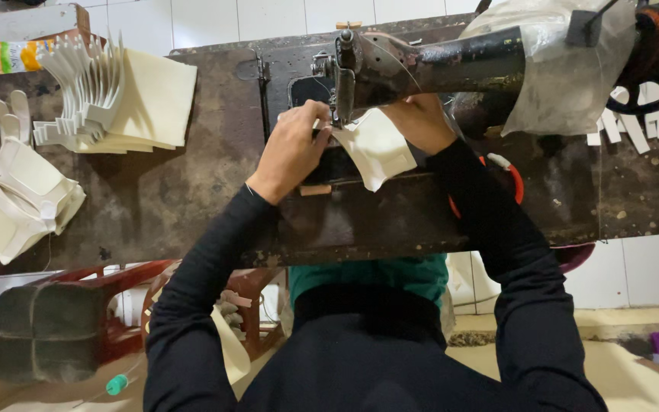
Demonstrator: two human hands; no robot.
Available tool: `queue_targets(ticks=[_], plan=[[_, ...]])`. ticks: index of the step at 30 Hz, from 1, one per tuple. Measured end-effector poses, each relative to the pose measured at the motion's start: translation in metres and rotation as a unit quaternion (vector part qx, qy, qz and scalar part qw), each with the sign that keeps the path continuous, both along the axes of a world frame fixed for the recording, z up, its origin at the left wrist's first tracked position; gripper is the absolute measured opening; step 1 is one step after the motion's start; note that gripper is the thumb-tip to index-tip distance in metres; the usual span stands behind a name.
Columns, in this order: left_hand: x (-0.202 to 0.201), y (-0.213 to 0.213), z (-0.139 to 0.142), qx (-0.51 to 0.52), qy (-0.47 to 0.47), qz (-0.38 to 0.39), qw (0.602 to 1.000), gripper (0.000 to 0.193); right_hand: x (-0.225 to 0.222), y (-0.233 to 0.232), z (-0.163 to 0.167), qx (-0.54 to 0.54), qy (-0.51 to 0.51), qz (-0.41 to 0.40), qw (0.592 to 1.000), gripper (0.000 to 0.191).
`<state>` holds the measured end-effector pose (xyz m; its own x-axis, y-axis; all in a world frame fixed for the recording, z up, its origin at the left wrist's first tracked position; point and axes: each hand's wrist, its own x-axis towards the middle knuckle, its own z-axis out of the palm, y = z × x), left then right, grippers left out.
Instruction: The person sews white fabric shoe upper pieces on an industrial sewing machine, guiding each piece under the needle and turning it as it stitches. They trim threads with scissors, place finished pieces on a stack, and pick up new pieces to sew one after another.
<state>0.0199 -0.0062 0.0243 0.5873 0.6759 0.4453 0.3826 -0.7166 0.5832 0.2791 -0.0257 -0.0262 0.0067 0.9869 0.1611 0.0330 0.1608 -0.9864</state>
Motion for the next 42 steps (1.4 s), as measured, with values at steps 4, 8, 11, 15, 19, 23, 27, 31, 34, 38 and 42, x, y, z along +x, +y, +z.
queue_targets(ticks=[4, 8, 11, 15, 19, 23, 27, 31, 34, 38, 42], plan=[[-0.005, 0.009, -0.008, -0.049, -0.037, -0.049, 0.997, 0.018, 0.007, -0.001, -0.003, -0.021, -0.107, -0.023, 0.994, 0.009], [-0.003, 0.005, -0.014, -0.050, -0.038, -0.018, 0.998, 0.019, 0.009, -0.001, -0.004, -0.069, -0.078, -0.015, 0.994, 0.009], [-0.002, 0.004, -0.015, -0.057, -0.037, -0.008, 0.998, 0.020, 0.008, -0.002, -0.003, -0.080, -0.060, -0.022, 0.995, 0.010], [-0.001, 0.005, -0.017, -0.031, -0.039, -0.012, 0.999, 0.020, 0.005, -0.004, 0.000, -0.063, -0.091, -0.037, 0.993, 0.011], [0.000, 0.006, -0.020, -0.022, -0.043, -0.006, 0.999, 0.018, 0.005, -0.003, 0.001, -0.054, -0.094, -0.021, 0.994, 0.012], [0.001, 0.006, -0.021, -0.031, -0.038, 0.006, 0.999, 0.017, 0.004, -0.002, -0.001, -0.058, -0.072, -0.022, 0.995, 0.013], [0.001, 0.004, -0.020, -0.022, -0.046, 0.008, 0.999, 0.019, 0.006, -0.003, 0.000, -0.047, -0.110, -0.025, 0.993, 0.012], [0.002, -0.001, -0.019, -0.017, -0.050, 0.024, 0.998, 0.019, 0.007, -0.004, 0.001, -0.073, -0.116, -0.015, 0.990, 0.013], [0.005, -0.005, -0.014, -0.013, -0.034, 0.044, 0.998, 0.018, 0.007, -0.004, 0.003, -0.063, -0.088, -0.011, 0.994, 0.014], [0.002, -0.011, 0.005, -0.040, 0.022, 0.042, 0.998, 0.022, 0.006, -0.003, 0.005, -0.031, -0.013, 0.005, 0.999, 0.013], [0.002, -0.027, 0.019, -0.248, 0.145, 0.014, 0.958, 0.022, 0.003, -0.001, 0.002, 0.059, 0.145, 0.074, 0.985, 0.016]])
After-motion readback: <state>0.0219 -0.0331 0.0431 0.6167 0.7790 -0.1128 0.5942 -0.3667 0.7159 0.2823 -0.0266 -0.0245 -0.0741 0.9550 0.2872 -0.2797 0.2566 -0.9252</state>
